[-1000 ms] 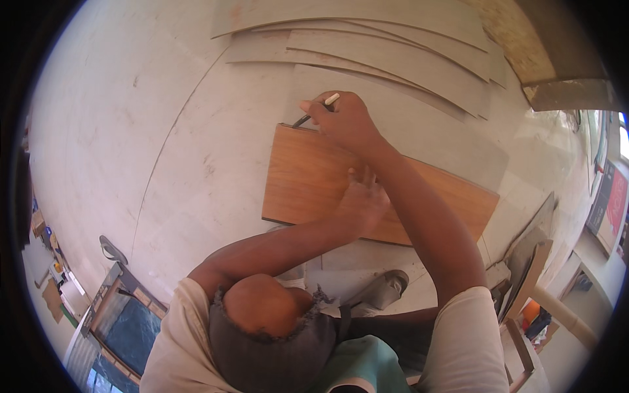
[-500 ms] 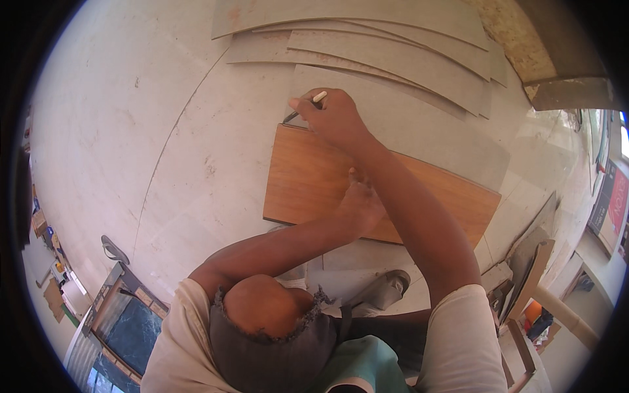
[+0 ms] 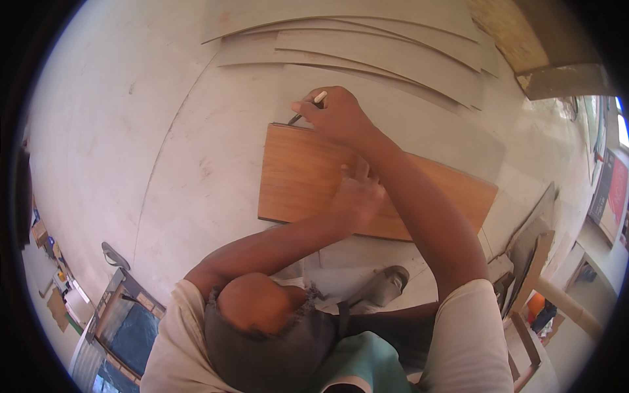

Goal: The person measures and marks floor tiles with a pencil and measuring tape, then places them into a tile cutter to make incisions.

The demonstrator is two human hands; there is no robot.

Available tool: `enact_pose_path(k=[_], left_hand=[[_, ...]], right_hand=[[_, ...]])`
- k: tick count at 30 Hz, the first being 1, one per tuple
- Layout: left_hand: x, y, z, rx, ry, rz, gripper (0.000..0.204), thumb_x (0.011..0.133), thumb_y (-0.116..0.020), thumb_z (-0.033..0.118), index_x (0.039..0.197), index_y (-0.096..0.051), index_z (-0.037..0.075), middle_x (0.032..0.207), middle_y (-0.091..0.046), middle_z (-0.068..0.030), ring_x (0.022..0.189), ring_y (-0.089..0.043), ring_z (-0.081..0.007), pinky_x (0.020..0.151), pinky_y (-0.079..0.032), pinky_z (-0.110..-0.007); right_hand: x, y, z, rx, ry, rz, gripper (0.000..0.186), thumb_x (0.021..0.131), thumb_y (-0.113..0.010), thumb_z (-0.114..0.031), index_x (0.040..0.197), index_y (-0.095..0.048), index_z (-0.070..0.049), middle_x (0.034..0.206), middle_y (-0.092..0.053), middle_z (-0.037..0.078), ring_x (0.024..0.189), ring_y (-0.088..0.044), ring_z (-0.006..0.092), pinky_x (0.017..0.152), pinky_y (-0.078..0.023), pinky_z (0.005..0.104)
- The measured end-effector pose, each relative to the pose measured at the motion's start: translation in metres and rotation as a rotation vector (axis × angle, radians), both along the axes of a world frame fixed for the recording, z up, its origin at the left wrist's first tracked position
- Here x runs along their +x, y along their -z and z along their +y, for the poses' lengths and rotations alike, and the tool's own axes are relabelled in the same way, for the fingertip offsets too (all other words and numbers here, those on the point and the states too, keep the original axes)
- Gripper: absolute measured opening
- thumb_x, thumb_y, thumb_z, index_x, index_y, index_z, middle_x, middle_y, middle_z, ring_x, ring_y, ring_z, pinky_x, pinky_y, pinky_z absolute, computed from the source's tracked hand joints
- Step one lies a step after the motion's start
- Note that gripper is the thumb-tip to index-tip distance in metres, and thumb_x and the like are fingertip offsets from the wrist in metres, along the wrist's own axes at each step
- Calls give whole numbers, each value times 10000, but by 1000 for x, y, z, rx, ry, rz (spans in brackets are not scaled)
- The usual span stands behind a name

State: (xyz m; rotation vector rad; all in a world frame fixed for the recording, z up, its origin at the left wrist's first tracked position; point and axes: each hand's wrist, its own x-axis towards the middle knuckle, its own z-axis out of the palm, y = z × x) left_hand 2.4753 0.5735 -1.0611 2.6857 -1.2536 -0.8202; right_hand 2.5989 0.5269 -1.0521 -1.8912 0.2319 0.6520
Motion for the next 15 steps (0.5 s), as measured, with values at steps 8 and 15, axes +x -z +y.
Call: enact_pose_path(k=[8,15], left_hand=[[-6,4,-6,-135,-136,-130,540,819,-603,218,1324,-473,77,1357,-378,-183,1271,-398,-370,921,-466,-524],[-7,11,-8,-107,-161,6,596,855,-638,238,1381,-401,90,1391,-334,-185,1324,-333,-389,993,-414,-528]], right_hand=[[-23,-10,-78,-35,20,52,272,849,-656,-287,782,-663,-23,665,-600,21,545,-518,92,520,-413,258],[-50,-22,-151,-115,61,115,283,858,-660,-289,820,-661,-8,695,-616,24,549,-524,88,501,-420,249]])
